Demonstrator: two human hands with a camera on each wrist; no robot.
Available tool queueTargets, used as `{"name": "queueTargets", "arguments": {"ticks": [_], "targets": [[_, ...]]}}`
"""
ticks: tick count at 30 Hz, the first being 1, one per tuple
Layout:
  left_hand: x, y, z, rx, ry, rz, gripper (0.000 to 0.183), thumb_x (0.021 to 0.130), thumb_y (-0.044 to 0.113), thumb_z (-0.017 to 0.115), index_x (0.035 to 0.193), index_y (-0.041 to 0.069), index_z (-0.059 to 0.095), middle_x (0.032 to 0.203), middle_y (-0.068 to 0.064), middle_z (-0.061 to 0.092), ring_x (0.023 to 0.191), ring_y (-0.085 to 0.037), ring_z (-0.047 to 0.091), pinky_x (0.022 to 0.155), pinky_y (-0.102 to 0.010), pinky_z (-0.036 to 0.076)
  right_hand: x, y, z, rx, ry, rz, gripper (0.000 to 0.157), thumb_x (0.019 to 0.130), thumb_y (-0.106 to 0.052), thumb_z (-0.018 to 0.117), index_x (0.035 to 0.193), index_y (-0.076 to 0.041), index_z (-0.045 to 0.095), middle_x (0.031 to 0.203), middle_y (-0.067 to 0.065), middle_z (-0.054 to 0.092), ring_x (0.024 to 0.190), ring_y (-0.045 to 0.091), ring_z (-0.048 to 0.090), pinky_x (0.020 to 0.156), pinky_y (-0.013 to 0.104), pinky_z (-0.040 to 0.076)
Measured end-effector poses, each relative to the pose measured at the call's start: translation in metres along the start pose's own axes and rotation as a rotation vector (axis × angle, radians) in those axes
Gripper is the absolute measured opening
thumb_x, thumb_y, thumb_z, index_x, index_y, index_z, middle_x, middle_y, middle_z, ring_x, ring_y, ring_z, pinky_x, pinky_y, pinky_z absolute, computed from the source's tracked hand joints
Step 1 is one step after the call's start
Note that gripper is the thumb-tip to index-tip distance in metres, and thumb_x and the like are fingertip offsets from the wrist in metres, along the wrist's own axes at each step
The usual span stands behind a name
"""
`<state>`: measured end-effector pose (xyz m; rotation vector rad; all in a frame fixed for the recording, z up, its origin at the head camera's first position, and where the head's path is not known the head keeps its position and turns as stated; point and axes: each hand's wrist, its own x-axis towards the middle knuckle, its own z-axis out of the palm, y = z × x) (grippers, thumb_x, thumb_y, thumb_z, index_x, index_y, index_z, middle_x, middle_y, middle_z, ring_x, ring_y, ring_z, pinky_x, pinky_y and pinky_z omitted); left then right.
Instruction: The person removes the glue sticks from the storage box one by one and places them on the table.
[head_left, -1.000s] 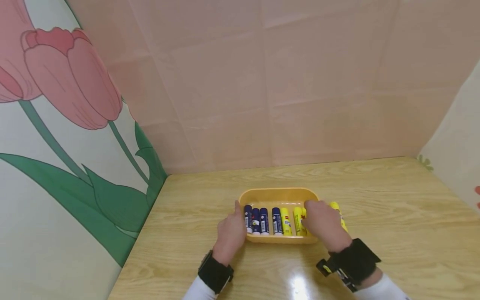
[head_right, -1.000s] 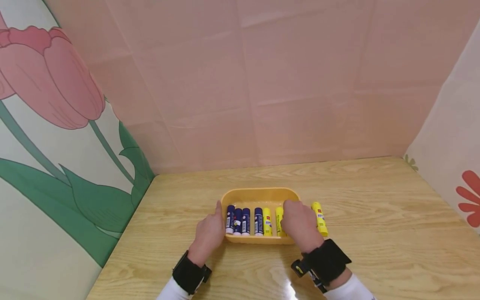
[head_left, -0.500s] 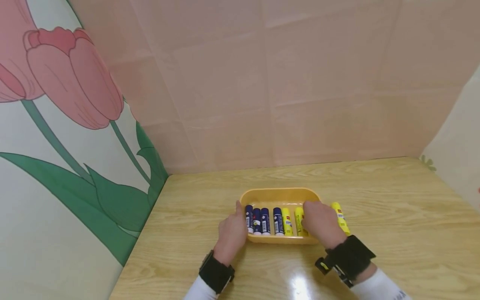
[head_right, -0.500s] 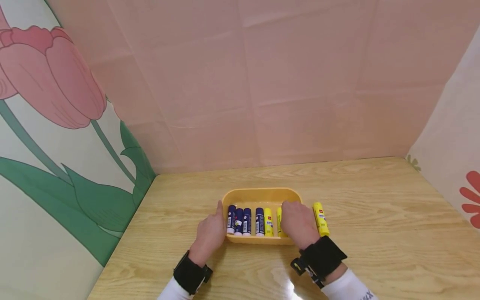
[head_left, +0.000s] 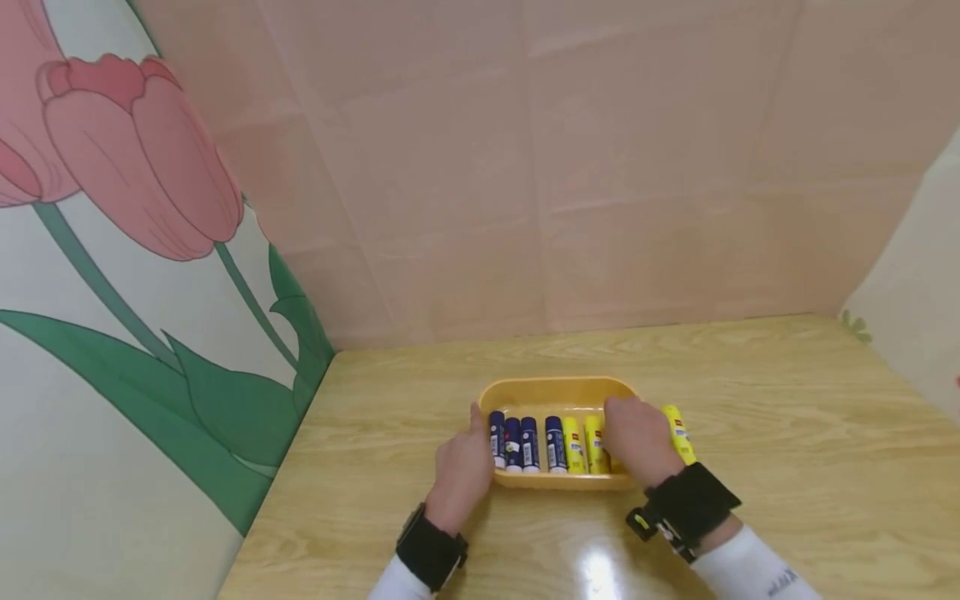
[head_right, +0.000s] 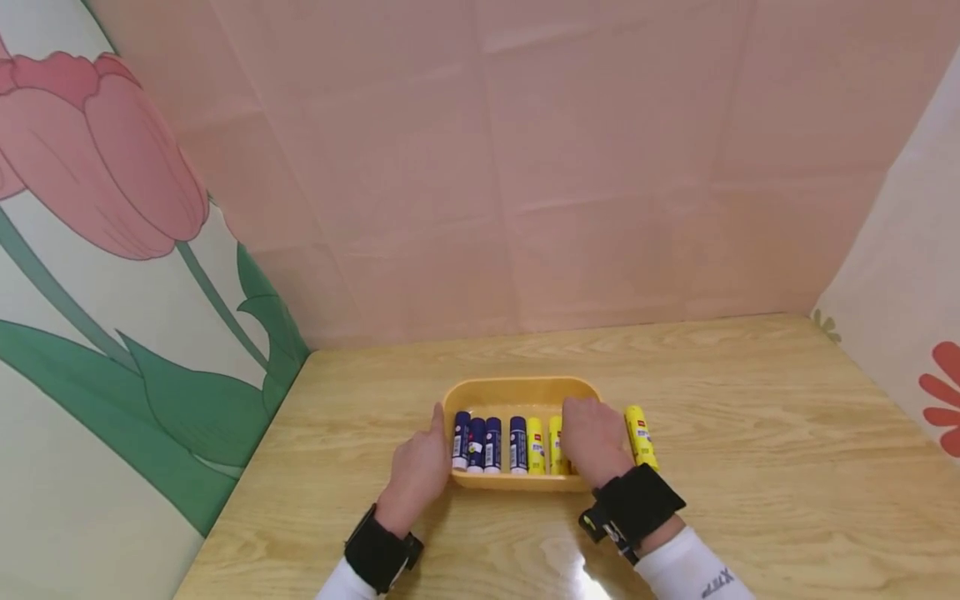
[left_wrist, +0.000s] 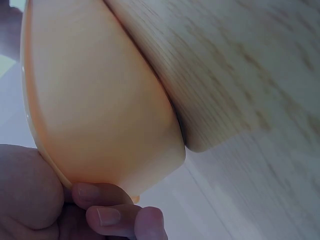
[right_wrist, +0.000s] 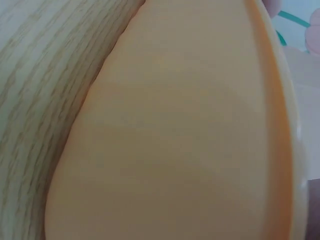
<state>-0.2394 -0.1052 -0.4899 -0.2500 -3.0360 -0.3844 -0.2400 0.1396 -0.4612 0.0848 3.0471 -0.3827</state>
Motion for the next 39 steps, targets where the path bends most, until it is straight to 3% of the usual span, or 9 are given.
{"name": "queueTargets", "arguments": {"ticks": [11, 16, 21, 29, 39], "targets": [[0.0, -0.001, -0.003, 0.018, 0.014, 0.008, 0.057, 0.102, 0.015, 0.05, 0.154, -0.002, 0.033, 0.061, -0.005, 0.053, 0.055, -0.019, 0.053, 0.057, -0.036, 0.05, 0.003, -0.007, 0.001, -0.059, -0.008, 0.006, 0.005, 0.088, -0.006, 0.061, 0.086, -0.002, 0.06, 0.069, 0.01, 0.053, 0.061, 0.025, 0.052, 0.048, 0.033, 0.042], [-0.001, 0.0, -0.003, 0.023, 0.012, 0.005, 0.057, 0.101, 0.015, 0.051, 0.153, -0.002, 0.033, 0.062, -0.007, 0.056, 0.056, -0.02, 0.055, 0.057, -0.037, 0.051, 0.002, -0.01, 0.001, -0.056, -0.018, -0.026, 0.004, 0.089, -0.005, 0.06, 0.089, -0.001, 0.059, 0.069, 0.01, 0.052, 0.06, 0.024, 0.051, 0.049, 0.032, 0.041], [-0.001, -0.001, -0.002, 0.019, 0.004, 0.003, 0.058, 0.101, 0.014, 0.051, 0.154, -0.002, 0.033, 0.064, -0.008, 0.058, 0.058, -0.021, 0.058, 0.061, -0.039, 0.052, 0.006, -0.012, 0.005, -0.049, -0.036, -0.002, 0.007, 0.089, -0.005, 0.06, 0.093, 0.0, 0.059, 0.071, 0.01, 0.052, 0.062, 0.025, 0.052, 0.051, 0.034, 0.042], [-0.003, -0.003, -0.003, 0.022, 0.016, 0.009, 0.058, 0.1, 0.012, 0.051, 0.153, -0.003, 0.034, 0.059, -0.005, 0.053, 0.054, -0.019, 0.054, 0.055, -0.037, 0.049, 0.016, -0.014, 0.009, -0.031, -0.089, 0.059, 0.018, 0.087, -0.01, 0.065, 0.1, 0.001, 0.059, 0.076, 0.011, 0.054, 0.067, 0.027, 0.053, 0.055, 0.036, 0.043], [-0.002, -0.004, -0.003, 0.013, 0.019, 0.014, 0.057, 0.102, 0.014, 0.05, 0.153, -0.003, 0.033, 0.058, -0.004, 0.051, 0.052, -0.018, 0.052, 0.054, -0.036, 0.049, 0.022, -0.014, 0.013, 0.016, -0.093, 0.097, 0.036, 0.085, -0.008, 0.067, 0.116, 0.003, 0.053, 0.081, 0.014, 0.055, 0.07, 0.029, 0.054, 0.056, 0.038, 0.045]]}}
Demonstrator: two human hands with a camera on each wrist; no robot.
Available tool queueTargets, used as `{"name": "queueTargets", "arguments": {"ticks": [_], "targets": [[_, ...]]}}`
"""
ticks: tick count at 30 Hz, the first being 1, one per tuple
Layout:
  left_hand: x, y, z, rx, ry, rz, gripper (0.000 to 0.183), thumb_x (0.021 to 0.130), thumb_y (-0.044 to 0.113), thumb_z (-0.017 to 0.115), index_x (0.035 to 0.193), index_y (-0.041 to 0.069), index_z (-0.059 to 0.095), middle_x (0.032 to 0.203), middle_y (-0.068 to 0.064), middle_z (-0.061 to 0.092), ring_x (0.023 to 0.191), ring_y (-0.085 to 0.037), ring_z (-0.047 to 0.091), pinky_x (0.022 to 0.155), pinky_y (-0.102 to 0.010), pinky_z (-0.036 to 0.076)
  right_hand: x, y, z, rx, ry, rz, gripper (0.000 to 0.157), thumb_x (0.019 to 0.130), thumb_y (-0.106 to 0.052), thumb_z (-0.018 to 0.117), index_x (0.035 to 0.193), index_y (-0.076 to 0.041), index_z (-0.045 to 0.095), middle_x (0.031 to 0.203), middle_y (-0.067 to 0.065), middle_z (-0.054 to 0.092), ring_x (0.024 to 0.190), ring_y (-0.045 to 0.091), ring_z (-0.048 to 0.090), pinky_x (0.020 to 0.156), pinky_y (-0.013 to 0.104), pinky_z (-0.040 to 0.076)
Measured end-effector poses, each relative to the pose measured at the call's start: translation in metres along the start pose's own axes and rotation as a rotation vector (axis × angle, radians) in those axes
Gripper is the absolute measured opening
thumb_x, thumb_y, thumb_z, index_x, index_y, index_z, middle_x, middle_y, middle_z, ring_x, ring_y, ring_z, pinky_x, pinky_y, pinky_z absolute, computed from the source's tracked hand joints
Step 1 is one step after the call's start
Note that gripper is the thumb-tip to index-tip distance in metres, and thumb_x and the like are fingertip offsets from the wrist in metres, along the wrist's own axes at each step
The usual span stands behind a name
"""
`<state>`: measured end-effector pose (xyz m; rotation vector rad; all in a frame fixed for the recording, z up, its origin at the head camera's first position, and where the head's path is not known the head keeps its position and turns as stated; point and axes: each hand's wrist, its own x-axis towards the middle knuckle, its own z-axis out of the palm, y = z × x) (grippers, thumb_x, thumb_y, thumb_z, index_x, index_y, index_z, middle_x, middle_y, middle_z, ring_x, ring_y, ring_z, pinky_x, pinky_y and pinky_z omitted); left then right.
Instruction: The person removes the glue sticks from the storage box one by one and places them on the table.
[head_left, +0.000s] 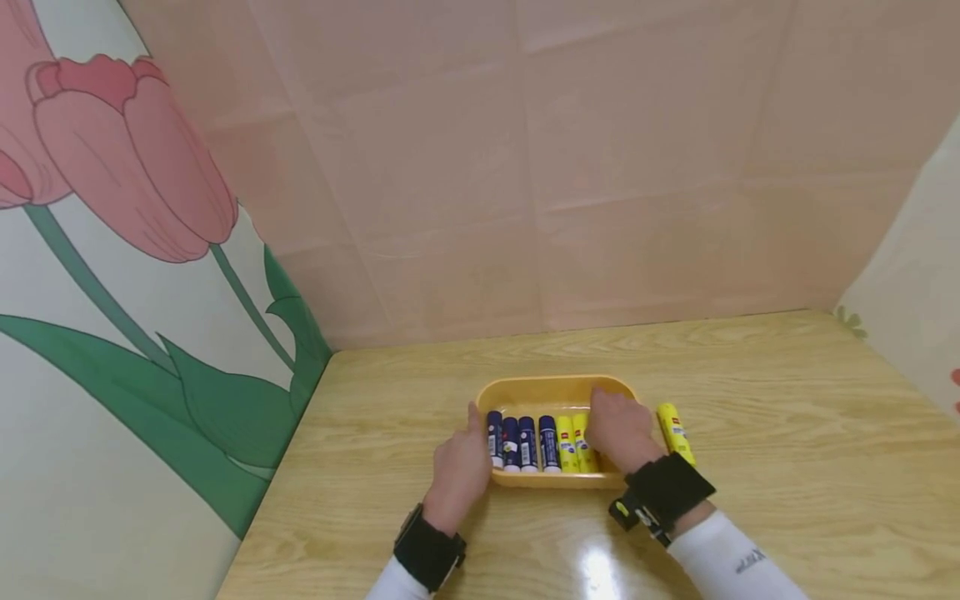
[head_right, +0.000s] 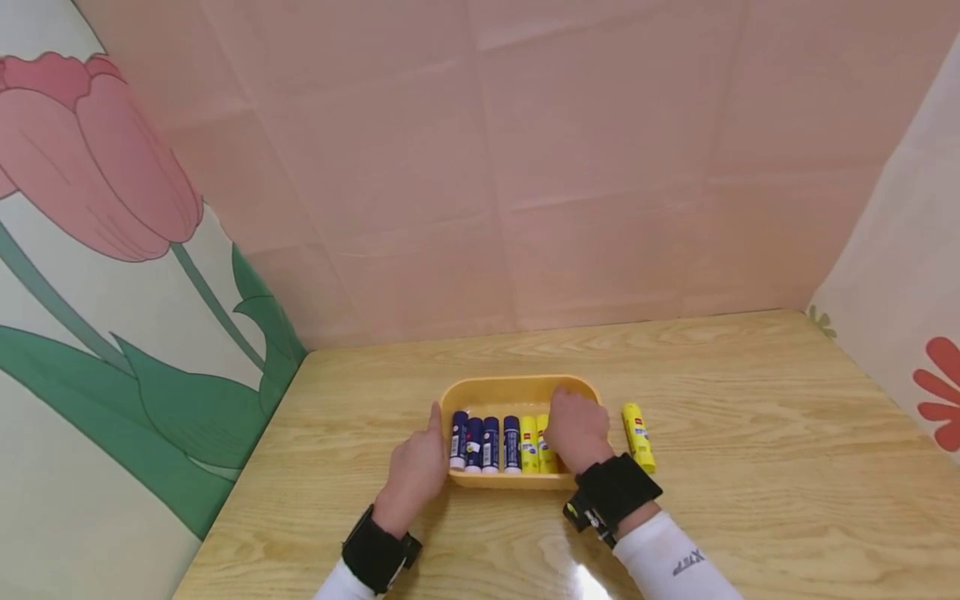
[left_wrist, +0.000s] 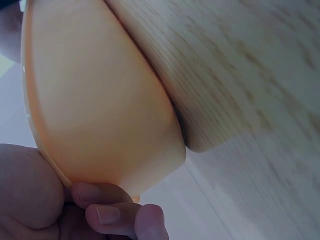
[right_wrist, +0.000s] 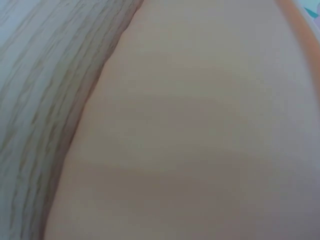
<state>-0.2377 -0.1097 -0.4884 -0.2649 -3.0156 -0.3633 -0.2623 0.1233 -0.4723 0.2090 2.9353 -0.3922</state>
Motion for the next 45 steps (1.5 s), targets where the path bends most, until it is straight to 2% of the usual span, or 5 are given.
{"name": "queueTargets", "arguments": {"ticks": [12, 26, 30, 37, 45], "targets": [[0.001, 0.0, 0.004, 0.011, 0.04, 0.018, 0.055, 0.101, 0.013, 0.05, 0.151, -0.004, 0.037, 0.061, -0.008, 0.057, 0.056, -0.023, 0.058, 0.053, -0.038, 0.05, -0.003, 0.005, -0.007, 0.072, 0.046, -0.035, 0.064, 0.085, -0.005, 0.061, 0.145, 0.005, 0.039, 0.089, 0.018, 0.06, 0.069, 0.029, 0.054, 0.052, 0.035, 0.042], [0.003, -0.005, 0.005, -0.016, -0.025, -0.013, 0.059, 0.101, 0.014, 0.05, 0.155, -0.001, 0.03, 0.059, -0.003, 0.05, 0.055, -0.017, 0.051, 0.059, -0.036, 0.05, -0.015, -0.004, -0.028, 0.122, 0.052, -0.021, 0.071, 0.087, -0.007, 0.062, 0.151, 0.002, 0.032, 0.113, 0.033, 0.061, 0.07, 0.031, 0.055, 0.052, 0.033, 0.041], [0.003, -0.006, 0.005, -0.022, -0.026, -0.014, 0.059, 0.101, 0.014, 0.05, 0.155, -0.001, 0.03, 0.059, -0.003, 0.049, 0.054, -0.018, 0.05, 0.058, -0.036, 0.05, -0.019, -0.006, -0.033, 0.139, 0.087, -0.032, 0.069, 0.087, -0.009, 0.062, 0.15, -0.001, 0.034, 0.106, 0.03, 0.063, 0.067, 0.028, 0.053, 0.051, 0.033, 0.04], [0.004, -0.006, 0.006, -0.025, -0.029, -0.02, 0.059, 0.101, 0.012, 0.051, 0.155, 0.0, 0.03, 0.058, -0.003, 0.049, 0.053, -0.018, 0.049, 0.058, -0.036, 0.049, -0.027, -0.001, -0.043, 0.164, 0.148, -0.08, 0.064, 0.085, -0.009, 0.059, 0.145, -0.001, 0.038, 0.078, 0.015, 0.059, 0.055, 0.024, 0.048, 0.045, 0.031, 0.034], [0.003, -0.007, 0.006, -0.014, -0.023, -0.017, 0.058, 0.101, 0.014, 0.05, 0.154, -0.001, 0.031, 0.06, -0.005, 0.051, 0.055, -0.018, 0.051, 0.06, -0.038, 0.051, -0.041, 0.0, -0.052, 0.191, 0.152, -0.072, 0.063, 0.088, -0.011, 0.058, 0.146, -0.002, 0.035, 0.077, 0.014, 0.058, 0.056, 0.023, 0.049, 0.046, 0.03, 0.036]]}}
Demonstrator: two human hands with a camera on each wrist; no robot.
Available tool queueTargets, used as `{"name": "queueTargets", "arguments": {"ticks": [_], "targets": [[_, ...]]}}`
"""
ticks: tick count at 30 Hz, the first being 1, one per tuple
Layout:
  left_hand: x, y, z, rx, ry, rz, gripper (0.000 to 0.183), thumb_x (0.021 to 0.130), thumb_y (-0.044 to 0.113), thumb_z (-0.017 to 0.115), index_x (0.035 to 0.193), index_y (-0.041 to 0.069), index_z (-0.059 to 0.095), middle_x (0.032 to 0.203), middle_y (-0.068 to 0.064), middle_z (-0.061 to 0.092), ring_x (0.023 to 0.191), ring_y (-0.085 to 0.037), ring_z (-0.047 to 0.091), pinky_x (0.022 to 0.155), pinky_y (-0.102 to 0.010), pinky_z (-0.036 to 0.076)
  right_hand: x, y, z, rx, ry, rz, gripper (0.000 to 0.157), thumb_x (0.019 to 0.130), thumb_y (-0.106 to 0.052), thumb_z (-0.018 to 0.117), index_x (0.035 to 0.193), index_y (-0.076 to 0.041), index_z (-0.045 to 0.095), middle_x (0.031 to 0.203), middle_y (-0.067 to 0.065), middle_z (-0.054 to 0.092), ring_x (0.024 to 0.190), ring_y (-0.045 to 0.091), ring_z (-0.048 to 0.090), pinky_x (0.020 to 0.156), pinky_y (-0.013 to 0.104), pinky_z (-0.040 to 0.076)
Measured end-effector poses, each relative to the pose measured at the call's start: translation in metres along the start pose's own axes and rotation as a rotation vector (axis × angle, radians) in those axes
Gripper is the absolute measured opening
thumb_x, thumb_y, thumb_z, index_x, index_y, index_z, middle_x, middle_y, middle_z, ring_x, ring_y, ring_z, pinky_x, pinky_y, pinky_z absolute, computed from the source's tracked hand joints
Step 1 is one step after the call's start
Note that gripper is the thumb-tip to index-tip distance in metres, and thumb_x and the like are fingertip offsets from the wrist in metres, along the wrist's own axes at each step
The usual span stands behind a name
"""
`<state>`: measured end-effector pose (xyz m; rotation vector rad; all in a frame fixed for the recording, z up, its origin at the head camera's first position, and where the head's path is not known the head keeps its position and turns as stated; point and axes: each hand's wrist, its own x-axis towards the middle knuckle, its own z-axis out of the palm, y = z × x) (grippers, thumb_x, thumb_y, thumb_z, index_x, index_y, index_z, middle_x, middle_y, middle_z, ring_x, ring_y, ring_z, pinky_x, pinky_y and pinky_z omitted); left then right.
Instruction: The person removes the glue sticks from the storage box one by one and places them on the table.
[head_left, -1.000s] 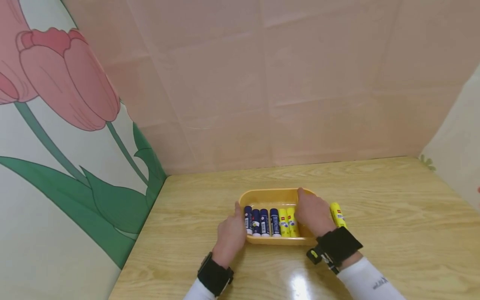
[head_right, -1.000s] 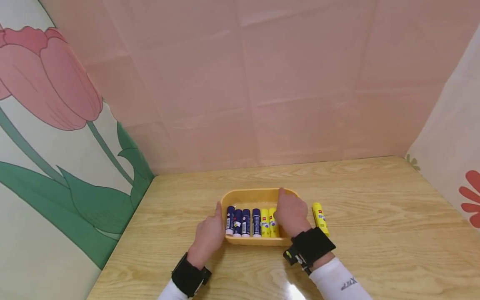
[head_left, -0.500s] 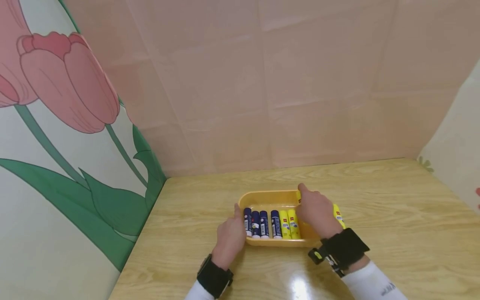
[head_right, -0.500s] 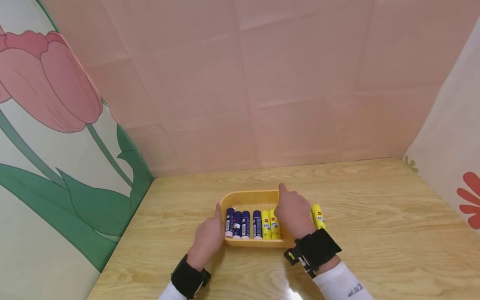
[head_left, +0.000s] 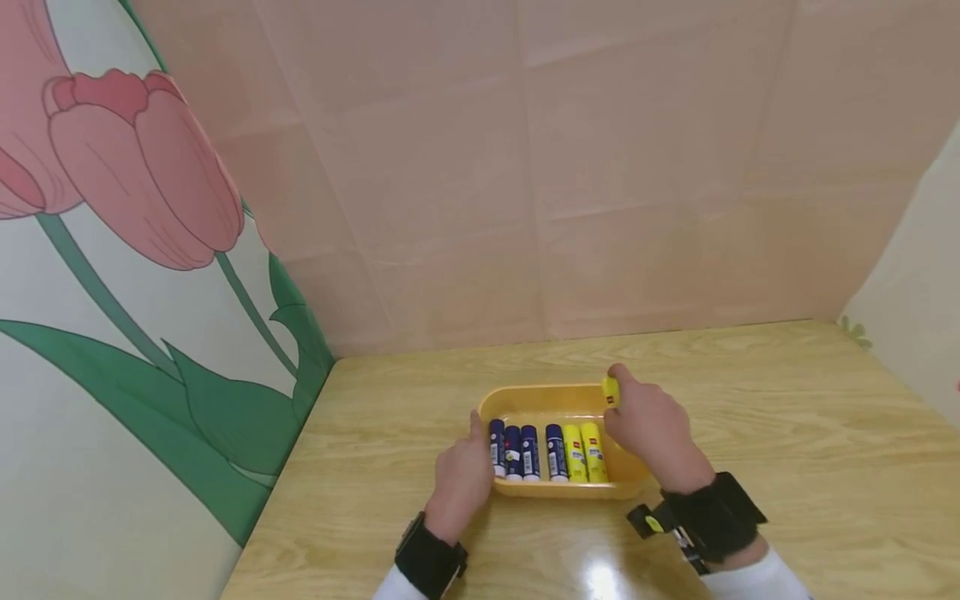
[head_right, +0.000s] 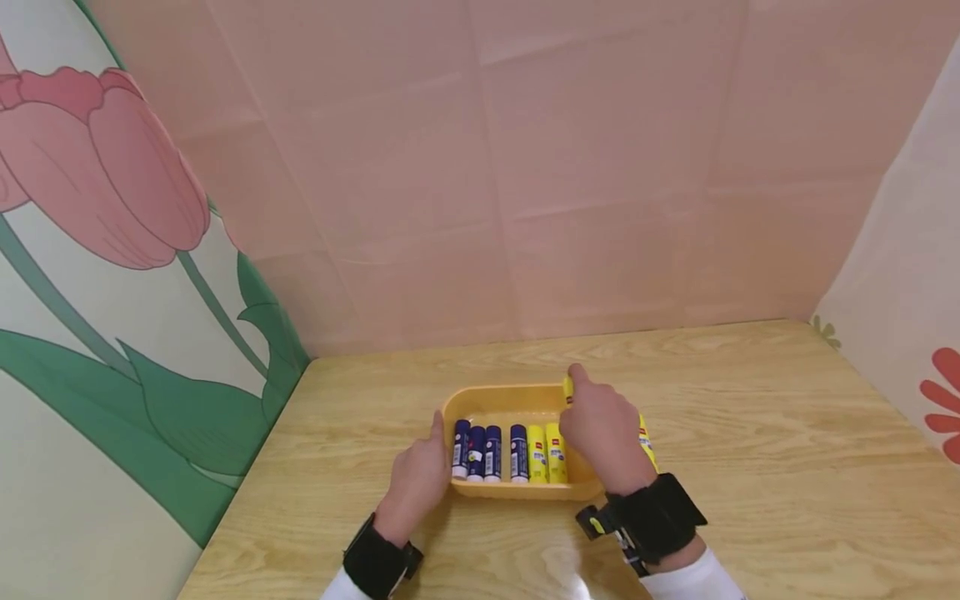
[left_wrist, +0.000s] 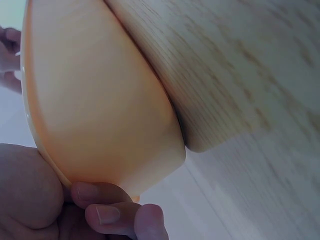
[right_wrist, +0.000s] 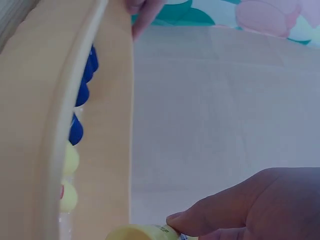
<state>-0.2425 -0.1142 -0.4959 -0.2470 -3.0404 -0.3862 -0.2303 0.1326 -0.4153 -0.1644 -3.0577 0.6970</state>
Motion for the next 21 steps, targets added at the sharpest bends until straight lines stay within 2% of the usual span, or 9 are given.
{"name": "queueTargets", "arguments": {"ticks": [5, 10, 17, 21], "targets": [[-0.001, 0.0, -0.001, -0.008, 0.002, 0.001, 0.058, 0.101, 0.013, 0.05, 0.155, -0.001, 0.031, 0.06, -0.005, 0.051, 0.055, -0.019, 0.051, 0.059, -0.038, 0.051, -0.011, -0.001, -0.007, 0.024, 0.013, -0.009, 0.061, 0.09, -0.012, 0.057, 0.146, -0.002, 0.035, 0.072, 0.012, 0.054, 0.053, 0.022, 0.048, 0.045, 0.03, 0.036], [-0.003, 0.0, -0.003, -0.043, -0.024, -0.019, 0.059, 0.104, 0.015, 0.046, 0.157, 0.002, 0.026, 0.06, -0.005, 0.05, 0.055, -0.019, 0.049, 0.056, -0.035, 0.047, -0.017, 0.001, -0.009, 0.042, 0.028, -0.019, 0.059, 0.091, -0.013, 0.056, 0.145, -0.003, 0.035, 0.062, 0.006, 0.048, 0.049, 0.019, 0.045, 0.044, 0.029, 0.034], [-0.003, 0.0, -0.005, -0.06, -0.019, -0.018, 0.059, 0.104, 0.016, 0.046, 0.157, 0.002, 0.025, 0.059, -0.003, 0.047, 0.053, -0.018, 0.046, 0.052, -0.032, 0.041, -0.018, 0.003, -0.007, 0.048, 0.03, -0.011, 0.058, 0.093, -0.015, 0.056, 0.146, -0.004, 0.034, 0.063, 0.006, 0.048, 0.05, 0.019, 0.046, 0.045, 0.028, 0.036], [-0.003, -0.001, -0.004, -0.042, -0.005, -0.006, 0.059, 0.103, 0.014, 0.048, 0.156, 0.001, 0.028, 0.059, -0.003, 0.048, 0.053, -0.018, 0.048, 0.053, -0.033, 0.044, -0.02, 0.003, -0.008, 0.047, 0.041, -0.014, 0.058, 0.093, -0.016, 0.056, 0.146, -0.004, 0.035, 0.063, 0.007, 0.049, 0.05, 0.019, 0.046, 0.046, 0.029, 0.036]]}}
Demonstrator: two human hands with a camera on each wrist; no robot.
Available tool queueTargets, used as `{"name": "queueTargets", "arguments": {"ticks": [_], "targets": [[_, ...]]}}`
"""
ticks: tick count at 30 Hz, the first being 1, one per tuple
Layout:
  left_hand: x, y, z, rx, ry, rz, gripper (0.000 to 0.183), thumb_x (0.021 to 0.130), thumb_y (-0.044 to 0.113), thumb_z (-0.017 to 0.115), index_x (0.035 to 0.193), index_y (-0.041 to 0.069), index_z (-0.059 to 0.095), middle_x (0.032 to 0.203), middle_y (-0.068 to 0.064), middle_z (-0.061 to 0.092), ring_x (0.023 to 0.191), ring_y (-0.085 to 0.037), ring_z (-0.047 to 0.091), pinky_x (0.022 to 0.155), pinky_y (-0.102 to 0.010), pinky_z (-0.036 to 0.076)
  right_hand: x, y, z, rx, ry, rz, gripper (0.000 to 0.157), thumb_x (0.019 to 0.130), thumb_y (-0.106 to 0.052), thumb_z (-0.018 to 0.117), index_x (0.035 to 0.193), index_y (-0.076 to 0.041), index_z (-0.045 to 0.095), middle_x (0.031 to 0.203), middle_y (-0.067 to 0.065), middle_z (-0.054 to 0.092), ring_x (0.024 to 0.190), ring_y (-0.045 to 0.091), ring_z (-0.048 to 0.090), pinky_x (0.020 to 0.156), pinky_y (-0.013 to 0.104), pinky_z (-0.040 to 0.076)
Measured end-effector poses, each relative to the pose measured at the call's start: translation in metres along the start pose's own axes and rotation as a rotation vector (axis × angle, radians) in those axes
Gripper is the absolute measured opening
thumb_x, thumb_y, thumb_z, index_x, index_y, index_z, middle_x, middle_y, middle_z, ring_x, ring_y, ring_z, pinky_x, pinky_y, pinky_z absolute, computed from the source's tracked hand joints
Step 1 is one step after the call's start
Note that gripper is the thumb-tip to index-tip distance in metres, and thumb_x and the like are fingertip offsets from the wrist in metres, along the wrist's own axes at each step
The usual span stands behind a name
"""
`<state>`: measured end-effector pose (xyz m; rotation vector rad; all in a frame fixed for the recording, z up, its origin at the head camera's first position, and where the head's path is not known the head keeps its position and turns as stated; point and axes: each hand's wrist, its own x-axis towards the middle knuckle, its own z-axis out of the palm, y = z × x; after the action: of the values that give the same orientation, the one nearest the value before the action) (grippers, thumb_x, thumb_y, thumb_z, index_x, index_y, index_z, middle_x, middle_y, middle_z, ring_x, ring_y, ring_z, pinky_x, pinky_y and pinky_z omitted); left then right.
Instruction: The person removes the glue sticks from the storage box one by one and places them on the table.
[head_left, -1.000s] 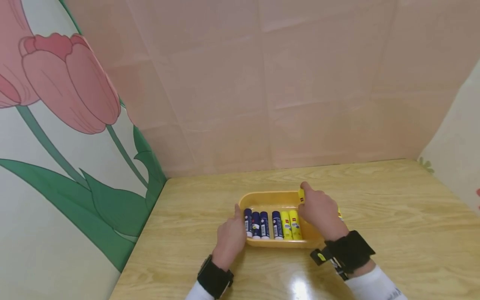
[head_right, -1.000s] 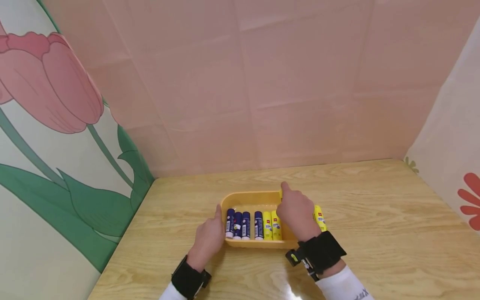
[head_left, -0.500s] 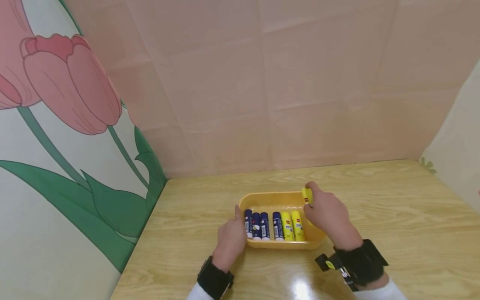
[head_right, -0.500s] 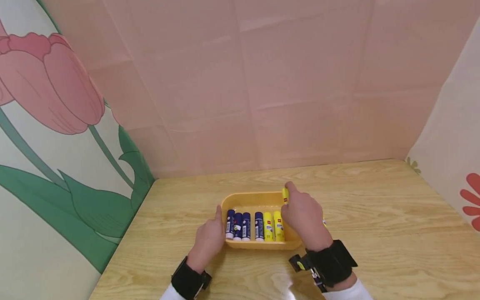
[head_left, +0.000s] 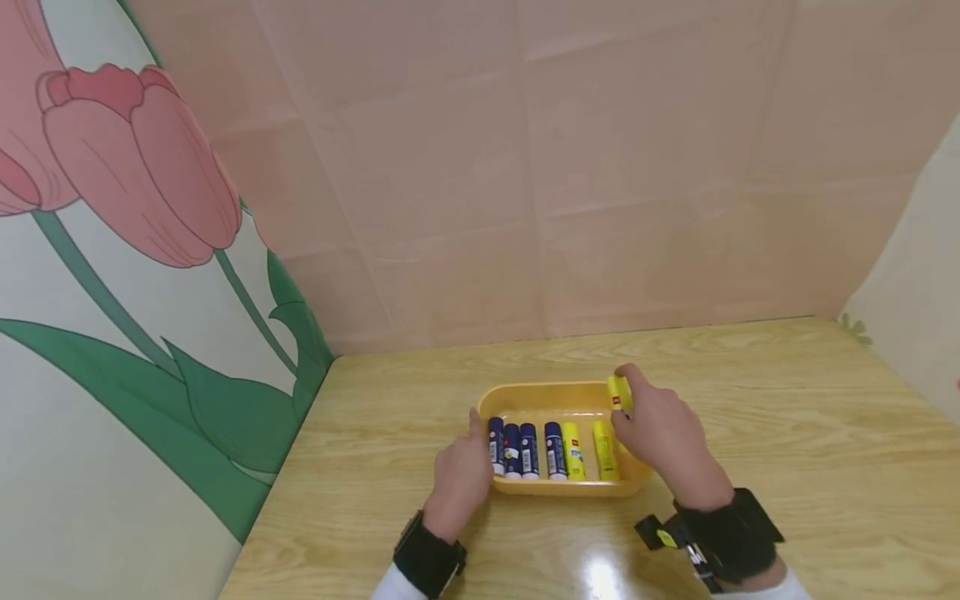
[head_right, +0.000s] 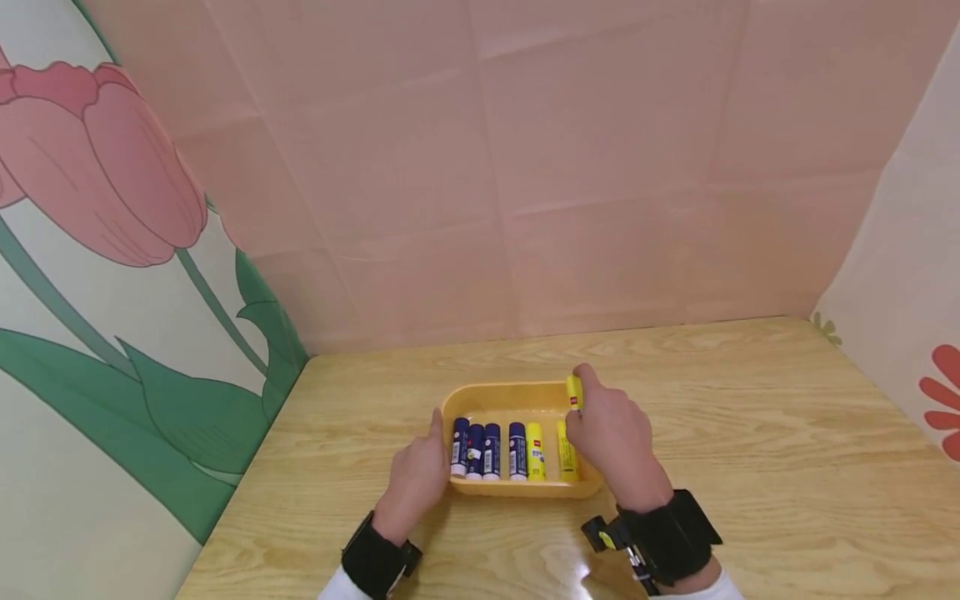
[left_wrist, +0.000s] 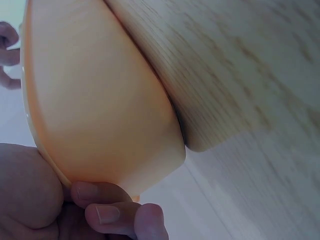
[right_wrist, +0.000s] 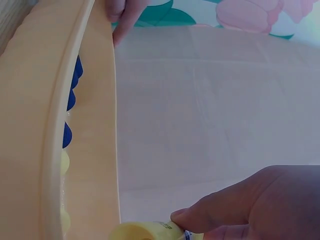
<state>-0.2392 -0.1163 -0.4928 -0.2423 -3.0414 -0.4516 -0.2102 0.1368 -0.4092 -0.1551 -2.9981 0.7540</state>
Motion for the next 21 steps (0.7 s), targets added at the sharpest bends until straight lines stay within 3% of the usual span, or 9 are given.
{"name": "queueTargets", "arguments": {"ticks": [8, 21], "targets": [[0.002, 0.0, 0.001, 0.026, 0.02, 0.012, 0.058, 0.102, 0.014, 0.05, 0.154, -0.001, 0.031, 0.062, -0.007, 0.054, 0.057, -0.021, 0.054, 0.06, -0.039, 0.051, -0.001, 0.001, -0.002, 0.004, -0.01, 0.008, 0.059, 0.094, -0.016, 0.057, 0.147, -0.005, 0.033, 0.065, 0.008, 0.052, 0.051, 0.019, 0.049, 0.046, 0.028, 0.038], [0.0, 0.0, -0.004, -0.004, -0.015, -0.008, 0.059, 0.103, 0.015, 0.048, 0.157, 0.001, 0.026, 0.063, -0.005, 0.053, 0.058, -0.019, 0.053, 0.063, -0.038, 0.052, 0.0, 0.014, -0.017, 0.018, 0.007, 0.005, 0.06, 0.092, -0.017, 0.057, 0.147, -0.004, 0.034, 0.063, 0.007, 0.051, 0.05, 0.02, 0.048, 0.046, 0.03, 0.039]]}}
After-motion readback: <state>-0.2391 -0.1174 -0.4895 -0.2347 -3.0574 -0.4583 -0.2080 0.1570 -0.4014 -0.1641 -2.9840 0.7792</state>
